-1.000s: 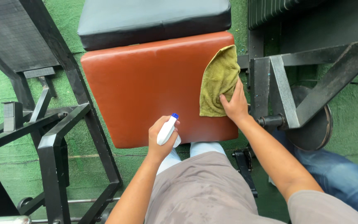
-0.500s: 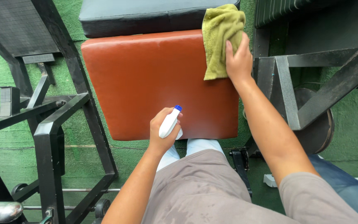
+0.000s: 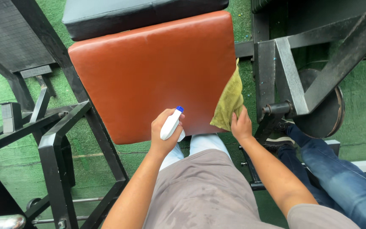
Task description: The person cleans gym equipment by spraying a cleaning solution from a bottle onto the pads and metal frames of a leg curl machine and a leg extension machine and wiping them down with a cloth.
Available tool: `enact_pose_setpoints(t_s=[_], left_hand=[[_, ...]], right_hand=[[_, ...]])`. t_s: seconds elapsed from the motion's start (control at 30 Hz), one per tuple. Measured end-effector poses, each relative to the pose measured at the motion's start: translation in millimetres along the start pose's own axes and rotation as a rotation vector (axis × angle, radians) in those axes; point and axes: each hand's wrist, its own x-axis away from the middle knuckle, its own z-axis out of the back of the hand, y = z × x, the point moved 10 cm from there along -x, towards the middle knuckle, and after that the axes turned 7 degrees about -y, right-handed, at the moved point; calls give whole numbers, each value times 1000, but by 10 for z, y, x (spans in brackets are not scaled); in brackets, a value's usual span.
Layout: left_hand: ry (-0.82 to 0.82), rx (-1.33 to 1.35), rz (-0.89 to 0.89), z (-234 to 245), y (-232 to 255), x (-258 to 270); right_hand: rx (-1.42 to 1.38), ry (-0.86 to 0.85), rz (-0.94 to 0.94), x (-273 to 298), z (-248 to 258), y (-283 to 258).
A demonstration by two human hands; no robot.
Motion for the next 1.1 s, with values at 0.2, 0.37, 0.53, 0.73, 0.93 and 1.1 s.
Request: enact_pose_setpoints(t_s=[0.2, 0.37, 0.53, 0.73, 0.93, 1.1], left_hand=[[-39, -2, 15, -19, 19, 65], [-12, 6, 23, 106, -27, 124], [29, 8, 19, 224, -33, 154], [-3, -49, 108, 286, -7, 121], [12, 7, -33, 302, 43, -129], [-74, 40, -58, 273, 101, -326]], right_hand=[[-102, -198, -198, 305, -55, 150], [-177, -216, -113, -670, 405, -897], [30, 120, 310, -2243, 1075, -2079], [-121, 79, 354, -2495, 1131, -2138], [-137, 68, 129, -1452, 720, -1206], [-66, 63, -194, -266, 160, -148]])
